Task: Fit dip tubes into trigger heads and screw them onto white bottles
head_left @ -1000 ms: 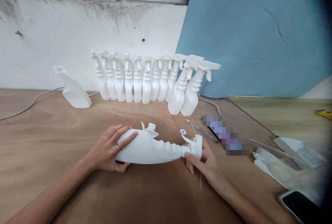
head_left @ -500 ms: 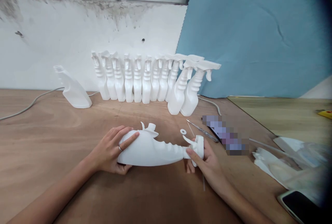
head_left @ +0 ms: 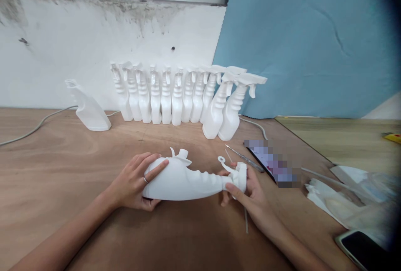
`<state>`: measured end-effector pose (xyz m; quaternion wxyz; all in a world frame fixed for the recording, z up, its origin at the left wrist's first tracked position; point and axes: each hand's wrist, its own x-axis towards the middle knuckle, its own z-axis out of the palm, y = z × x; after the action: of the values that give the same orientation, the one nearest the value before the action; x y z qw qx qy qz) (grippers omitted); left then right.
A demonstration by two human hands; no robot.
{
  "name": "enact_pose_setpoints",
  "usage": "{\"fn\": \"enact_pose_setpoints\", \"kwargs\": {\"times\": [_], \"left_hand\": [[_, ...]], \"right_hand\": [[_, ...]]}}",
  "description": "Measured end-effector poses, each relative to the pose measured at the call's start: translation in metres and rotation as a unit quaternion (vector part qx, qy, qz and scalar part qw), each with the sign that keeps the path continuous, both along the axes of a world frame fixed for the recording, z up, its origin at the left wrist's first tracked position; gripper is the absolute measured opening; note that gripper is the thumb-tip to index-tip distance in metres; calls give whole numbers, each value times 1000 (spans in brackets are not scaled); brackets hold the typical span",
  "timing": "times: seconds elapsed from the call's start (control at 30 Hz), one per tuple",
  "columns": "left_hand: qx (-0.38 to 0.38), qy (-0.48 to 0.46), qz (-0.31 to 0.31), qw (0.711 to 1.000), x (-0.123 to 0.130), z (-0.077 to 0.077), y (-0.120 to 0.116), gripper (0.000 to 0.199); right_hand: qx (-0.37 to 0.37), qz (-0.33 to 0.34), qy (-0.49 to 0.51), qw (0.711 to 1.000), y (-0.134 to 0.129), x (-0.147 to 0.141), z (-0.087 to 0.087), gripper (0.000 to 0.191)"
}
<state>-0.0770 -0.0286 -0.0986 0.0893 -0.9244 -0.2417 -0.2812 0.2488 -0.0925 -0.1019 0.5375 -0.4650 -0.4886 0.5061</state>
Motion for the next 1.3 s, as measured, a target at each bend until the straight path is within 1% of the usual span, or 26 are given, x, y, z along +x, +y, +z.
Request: {"fn": "enact_pose_setpoints", "kwargs": {"times": [0.03,0.07,0.17,0.2,0.23,0.33,0.37,0.53,0.67,0.73,0.8,0.83,0.93,1.0,1.07,1.1,1.17,1.23,1.3], "left_hand": [[0,0,0,1000,0,0,0,91],[-1,1,-1,1000,0,0,0,91],[-4,-1,-7,1000,1,0,0,92],[-3,-3,-8,1000,1,0,0,92],[-1,-6,-8,1000,1,0,0,92],[8,-10,-6,1000,1,0,0,90],[8,-10,-5,1000,1,0,0,90],[3,-19,-12,1000,2,-1,-2,92],[40,-28,-16,999,3,-1,-4,92],[46,-36,-15,998,4,0,-4,92],[34,-47,-14,998,6,1,-5,93],[21,-51,-13,998,6,1,-5,94],[-34,-63,-11,997,8,1,-5,97],[-75,-73,-11,994,9,-1,-6,98],[-114,-81,-18,990,10,-3,-8,98],[-130,-85,-24,988,11,-4,-9,98],[-150,-87,-36,984,12,-6,-10,97],[-156,-88,-42,983,14,-7,-12,96],[-154,-87,-45,983,16,-8,-12,96]], "right_hand": [[0,1,1,1000,0,0,1,59],[-5,5,-4,1000,-1,0,1,60],[-24,12,-33,999,-1,0,2,44],[-23,11,-34,999,-1,0,2,42],[-20,9,-27,999,0,1,2,45],[-16,16,6,1000,3,2,0,63],[-14,19,11,1000,3,3,-1,65],[-4,8,-3,1000,0,4,-5,50],[-40,-13,17,999,-4,-1,-3,46],[-39,-32,29,998,-5,-4,1,45],[-30,-38,52,997,-5,-6,7,44],[-24,-31,71,997,-5,-6,10,46],[-4,36,117,992,-6,-5,18,59],[12,91,118,989,-7,-3,20,70],[12,115,104,988,-8,-2,18,73],[9,108,97,989,-8,-1,15,71],[2,69,82,994,-8,0,9,63],[6,28,67,997,-8,1,2,57],[9,13,62,998,-8,3,-1,56]]}}
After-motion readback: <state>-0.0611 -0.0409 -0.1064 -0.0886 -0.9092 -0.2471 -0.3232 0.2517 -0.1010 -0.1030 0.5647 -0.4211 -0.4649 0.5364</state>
